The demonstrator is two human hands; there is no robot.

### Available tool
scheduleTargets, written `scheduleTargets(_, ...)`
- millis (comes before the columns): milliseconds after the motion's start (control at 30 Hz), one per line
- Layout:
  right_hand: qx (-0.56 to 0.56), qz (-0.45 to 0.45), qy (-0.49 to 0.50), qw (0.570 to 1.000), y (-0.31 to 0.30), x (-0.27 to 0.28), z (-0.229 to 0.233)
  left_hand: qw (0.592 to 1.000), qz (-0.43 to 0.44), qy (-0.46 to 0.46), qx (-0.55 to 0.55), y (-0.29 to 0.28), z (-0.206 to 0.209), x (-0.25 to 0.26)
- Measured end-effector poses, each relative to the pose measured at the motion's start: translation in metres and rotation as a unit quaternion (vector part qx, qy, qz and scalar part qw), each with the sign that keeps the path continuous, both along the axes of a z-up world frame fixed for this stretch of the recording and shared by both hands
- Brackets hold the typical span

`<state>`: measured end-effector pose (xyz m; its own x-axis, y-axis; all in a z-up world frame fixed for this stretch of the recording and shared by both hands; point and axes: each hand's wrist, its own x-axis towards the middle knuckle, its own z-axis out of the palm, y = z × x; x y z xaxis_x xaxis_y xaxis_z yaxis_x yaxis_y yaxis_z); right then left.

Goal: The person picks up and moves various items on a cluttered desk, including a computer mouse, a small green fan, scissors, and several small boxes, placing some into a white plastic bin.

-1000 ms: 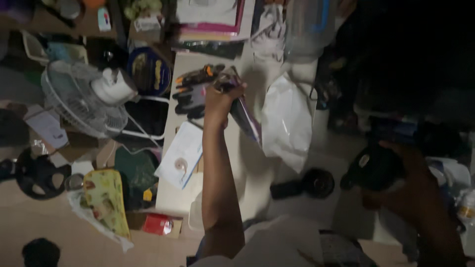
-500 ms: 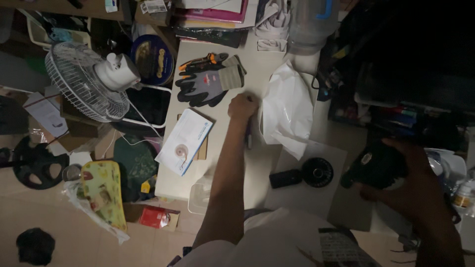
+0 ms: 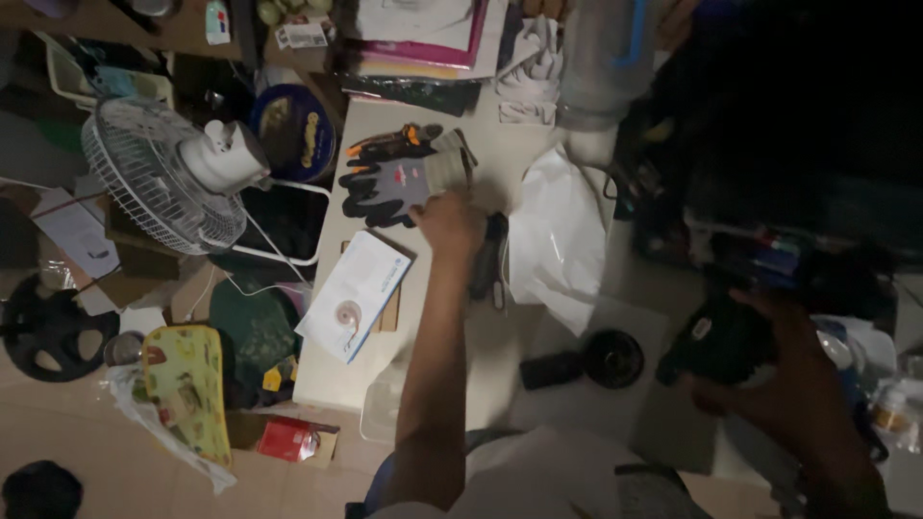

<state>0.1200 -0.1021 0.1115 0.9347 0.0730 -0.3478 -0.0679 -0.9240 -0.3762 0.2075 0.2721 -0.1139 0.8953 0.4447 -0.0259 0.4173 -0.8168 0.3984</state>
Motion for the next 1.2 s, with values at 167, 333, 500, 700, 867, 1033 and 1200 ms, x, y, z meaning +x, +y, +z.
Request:
scheduleTargets(167,-0.028,-0.037,0.057,0.997,0.007,0.014,-0.003,0.926,-0.046,-0.168,-0.335,-0.023,0.053,0.041)
scheduleTargets(333,-0.038,-0.085,0.104,0.99,0.014,0.022,-0.005,0.885,-0.241,-0.254,-0.308,-0.101,0.062,0.127)
scheduleTargets(500,-0.036,-0.08,0.115,0.989,0.009,0.034,-0.008,0.926,-0.315,-0.018,-0.207,-0.152,0.032,0.197)
scheduleTargets(700,-0.036,-0.122,0.153,0.98,0.002,0.04,-0.02,0.904,-0.355,-0.156,-0.181,-0.232,-0.099,0.271)
scheduleTargets(867,-0.037,-0.092,0.146,0.984,0.006,0.046,-0.023,0.922,-0.339,-0.137,-0.128,-0.253,-0.127,0.285)
scheduleTargets(1033,-0.028,-0.081,0.145,0.986,0.0,0.048,-0.024,0.891,-0.327,-0.227,-0.217,-0.197,-0.06,0.232)
scheduleTargets(1200,-0.005,-0.071,0.136,0.988,0.0,0.048,-0.027,0.916,-0.291,-0.176,-0.211,-0.113,0.089,0.167)
